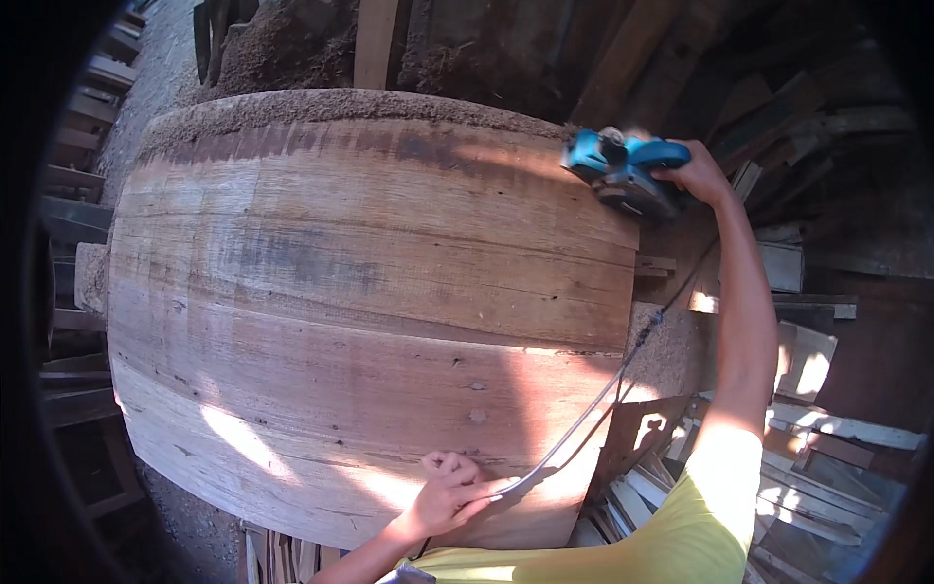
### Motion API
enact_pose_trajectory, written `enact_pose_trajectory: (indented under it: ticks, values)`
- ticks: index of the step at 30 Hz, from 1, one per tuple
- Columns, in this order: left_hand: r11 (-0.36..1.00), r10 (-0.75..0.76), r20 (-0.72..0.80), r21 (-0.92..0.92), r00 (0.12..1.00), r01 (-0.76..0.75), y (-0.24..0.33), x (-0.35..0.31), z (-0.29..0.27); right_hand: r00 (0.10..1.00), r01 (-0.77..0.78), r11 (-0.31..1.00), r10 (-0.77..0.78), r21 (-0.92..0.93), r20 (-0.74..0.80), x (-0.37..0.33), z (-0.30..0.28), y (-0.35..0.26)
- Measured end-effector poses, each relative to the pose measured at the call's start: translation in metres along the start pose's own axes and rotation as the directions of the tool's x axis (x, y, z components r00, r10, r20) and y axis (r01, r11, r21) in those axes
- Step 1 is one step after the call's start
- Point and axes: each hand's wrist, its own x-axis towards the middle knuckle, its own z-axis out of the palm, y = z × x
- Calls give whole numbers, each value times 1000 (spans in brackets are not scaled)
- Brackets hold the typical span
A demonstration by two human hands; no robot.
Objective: The person hammers a nail into a wooden board, uses an electric planer to smooth the surface, and kemudian picks up the round wooden piece to check the edges.
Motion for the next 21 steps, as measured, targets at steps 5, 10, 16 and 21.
enact_pose_trajectory:
  ticks: [5, 10, 16, 21]
  values:
    - [999, -44, -60, 28, 997, 45, -14, -20, -50, 994, 90, 996, -91, 7, 67, 53, 52, -105]
    - [989, -128, -194, 54, 973, 141, -28, -54, -119, 987, 130, 991, -127, -15, 99, 107, 120, -234]
    - [949, -295, -569, -84, 768, 303, -57, -128, -176, 939, 327, 945, -323, -15, 117, 173, 223, -406]
    - [898, -394, -751, -190, 530, 397, -86, -182, -217, 859, 506, 862, -499, -34, 115, 233, 329, -562]
